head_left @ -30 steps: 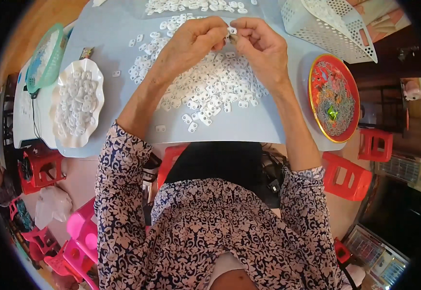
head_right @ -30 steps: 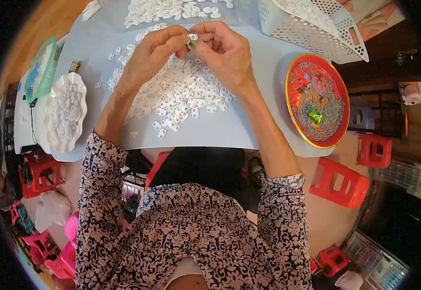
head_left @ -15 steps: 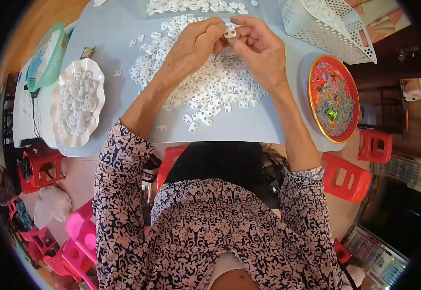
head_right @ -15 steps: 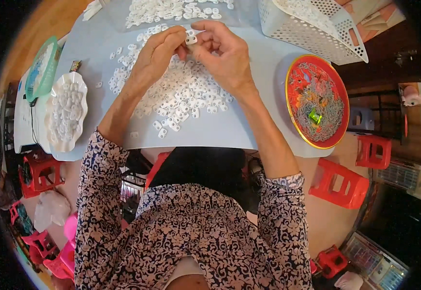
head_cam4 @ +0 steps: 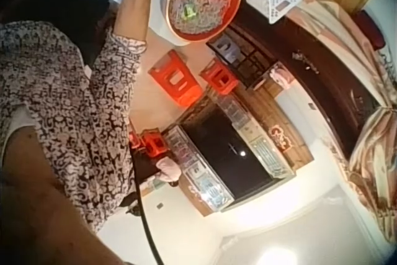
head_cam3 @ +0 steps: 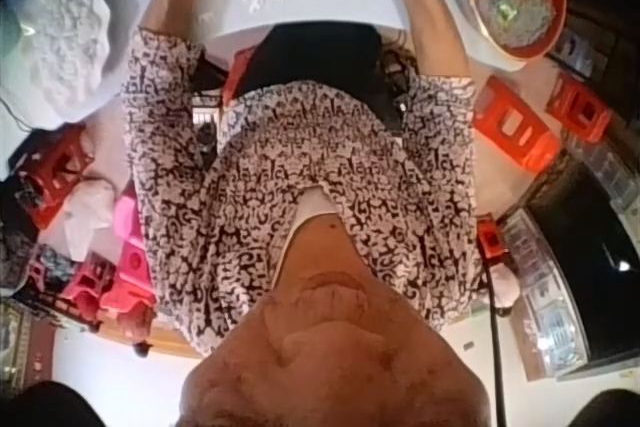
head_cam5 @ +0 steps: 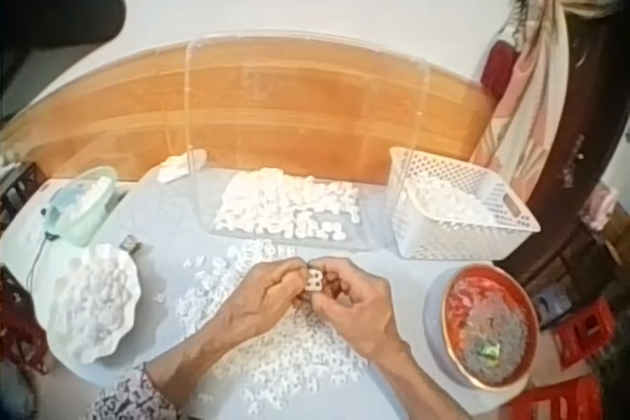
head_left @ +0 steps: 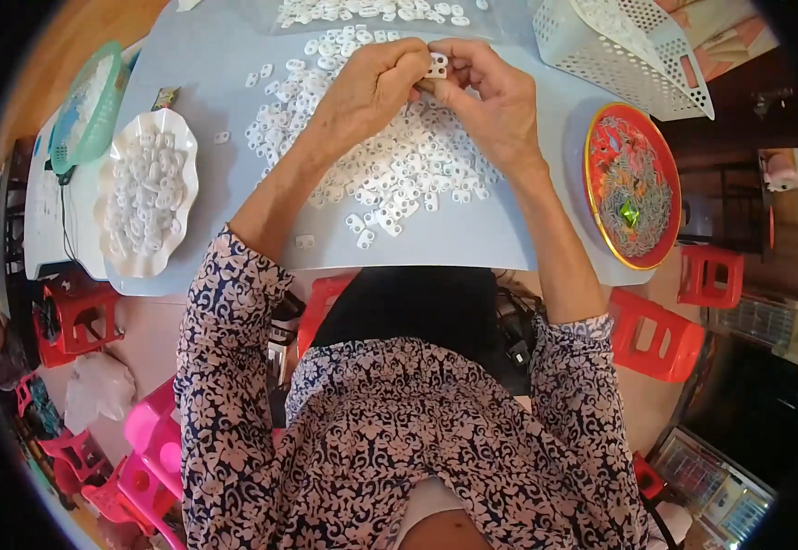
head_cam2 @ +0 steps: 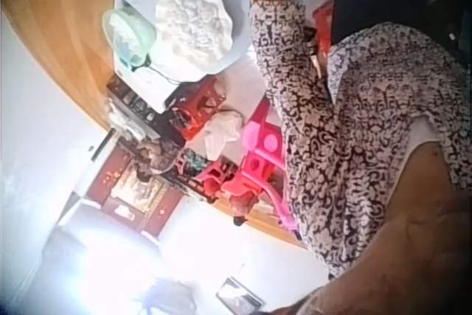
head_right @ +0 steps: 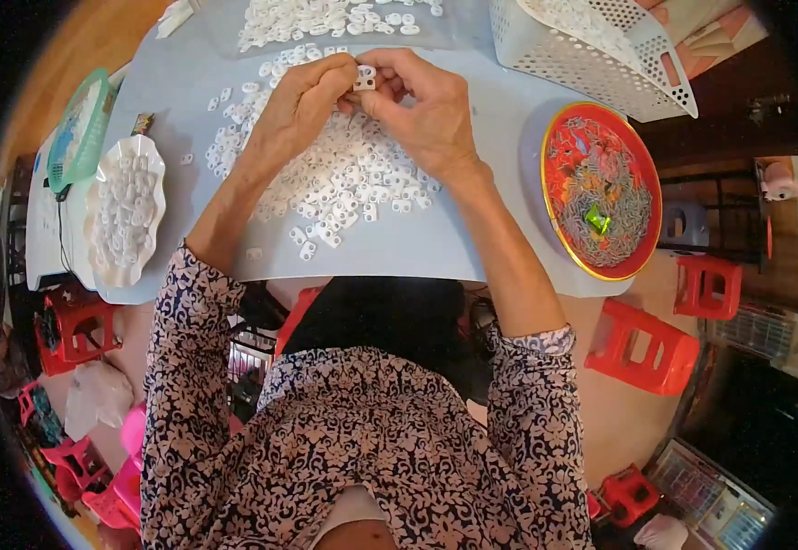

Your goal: Manually assembling small white plastic components by pressing them together.

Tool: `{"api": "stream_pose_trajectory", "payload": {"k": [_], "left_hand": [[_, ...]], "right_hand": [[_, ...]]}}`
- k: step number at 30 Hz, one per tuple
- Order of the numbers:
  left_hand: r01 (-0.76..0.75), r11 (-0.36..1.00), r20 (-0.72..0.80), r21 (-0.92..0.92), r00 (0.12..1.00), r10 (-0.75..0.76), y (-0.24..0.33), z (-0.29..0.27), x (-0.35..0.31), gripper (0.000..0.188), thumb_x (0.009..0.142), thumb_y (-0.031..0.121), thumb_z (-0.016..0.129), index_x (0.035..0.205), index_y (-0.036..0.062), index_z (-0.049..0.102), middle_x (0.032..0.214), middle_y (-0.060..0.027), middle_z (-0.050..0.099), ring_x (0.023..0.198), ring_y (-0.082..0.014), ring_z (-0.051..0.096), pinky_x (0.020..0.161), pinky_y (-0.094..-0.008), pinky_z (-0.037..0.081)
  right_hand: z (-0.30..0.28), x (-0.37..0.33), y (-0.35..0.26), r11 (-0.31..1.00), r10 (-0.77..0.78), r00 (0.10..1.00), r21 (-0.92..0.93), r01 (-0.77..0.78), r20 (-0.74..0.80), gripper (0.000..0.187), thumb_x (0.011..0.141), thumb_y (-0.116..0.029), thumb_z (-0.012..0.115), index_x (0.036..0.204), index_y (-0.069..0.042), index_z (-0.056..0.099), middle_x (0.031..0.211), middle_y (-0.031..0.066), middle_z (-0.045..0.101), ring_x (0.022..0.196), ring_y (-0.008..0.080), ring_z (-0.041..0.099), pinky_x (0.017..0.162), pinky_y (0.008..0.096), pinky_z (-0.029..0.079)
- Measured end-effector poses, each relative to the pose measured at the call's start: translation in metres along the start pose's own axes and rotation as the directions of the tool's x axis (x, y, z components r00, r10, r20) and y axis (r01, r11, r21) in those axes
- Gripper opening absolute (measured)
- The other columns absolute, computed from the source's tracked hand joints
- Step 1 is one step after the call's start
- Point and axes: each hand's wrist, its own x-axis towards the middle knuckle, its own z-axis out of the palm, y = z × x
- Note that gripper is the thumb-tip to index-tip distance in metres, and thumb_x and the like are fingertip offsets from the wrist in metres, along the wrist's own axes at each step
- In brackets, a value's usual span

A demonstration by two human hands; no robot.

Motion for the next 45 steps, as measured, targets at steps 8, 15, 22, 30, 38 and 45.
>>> {"api": "stream_pose_trajectory", "payload": {"k": [8,15,22,30,38,45], "left_hand": [[-0.003,1.000,-0.019,0.009,1.000,0.003,0.001,0.004,-0.003,0.028,0.091,0.021,0.041,0.072,0.0012,0.046,0.059,-0.0029,0.044,0.057,-0.0103,0.042,0.053,-0.0279,0.038],[-0.037,0.998,-0.048,0.051,0.998,0.040,0.001,0.007,-0.004,0.026,0.091,0.019,0.041,0.073,-0.0003,0.046,0.059,-0.0044,0.040,0.057,-0.0113,0.038,0.052,-0.0291,0.037],[-0.033,0.997,-0.033,0.063,0.999,0.035,0.007,0.007,-0.005,0.026,0.089,0.018,0.041,0.073,-0.0004,0.047,0.060,-0.0061,0.043,0.057,-0.0129,0.039,0.053,-0.0306,0.038],[-0.031,0.999,-0.032,0.039,0.999,0.032,0.004,0.009,-0.006,0.024,0.089,0.017,0.041,0.074,-0.0010,0.046,0.060,-0.0072,0.042,0.057,-0.0137,0.039,0.054,-0.0310,0.038],[-0.084,0.995,-0.041,0.059,0.995,0.087,0.007,0.009,-0.007,0.024,0.089,0.017,0.041,0.073,-0.0005,0.045,0.061,-0.0062,0.040,0.057,-0.0130,0.037,0.053,-0.0308,0.037],[-0.008,0.999,0.005,0.043,1.000,0.008,0.011,0.007,-0.006,0.025,0.089,0.018,0.041,0.072,-0.0007,0.045,0.060,-0.0046,0.040,0.056,-0.0106,0.037,0.051,-0.0294,0.036]], "right_hand": [[0.000,0.000,-0.001,0.988,-0.090,0.996,-0.128,0.087,-0.013,0.023,0.082,0.000,0.066,0.104,0.001,0.061,0.081,0.0003,0.061,0.073,0.0058,0.056,0.067,0.0189,0.049],[0.003,0.001,-0.004,0.984,-0.129,0.987,-0.138,0.116,-0.092,0.020,0.074,-0.005,0.071,0.092,-0.003,0.061,0.067,0.0039,0.059,0.060,0.0108,0.056,0.058,0.0243,0.049],[0.001,0.002,0.001,0.971,-0.192,0.978,-0.158,0.177,-0.082,0.020,0.074,-0.004,0.071,0.091,-0.002,0.060,0.066,0.0048,0.060,0.059,0.0113,0.057,0.057,0.0245,0.049],[0.001,0.001,-0.002,0.966,-0.209,0.974,-0.176,0.191,-0.092,0.018,0.074,-0.005,0.072,0.088,-0.001,0.060,0.065,0.0063,0.061,0.058,0.0126,0.059,0.056,0.0253,0.049],[-0.002,0.001,-0.004,0.964,-0.217,0.973,-0.178,0.200,-0.080,0.019,0.074,-0.006,0.072,0.087,-0.001,0.060,0.065,0.0064,0.061,0.059,0.0133,0.059,0.056,0.0256,0.049],[-0.006,0.000,-0.009,0.936,-0.292,0.956,-0.218,0.277,-0.037,0.017,0.075,-0.005,0.072,0.086,0.000,0.060,0.069,0.0078,0.065,0.059,0.0131,0.062,0.056,0.0249,0.050]]}}
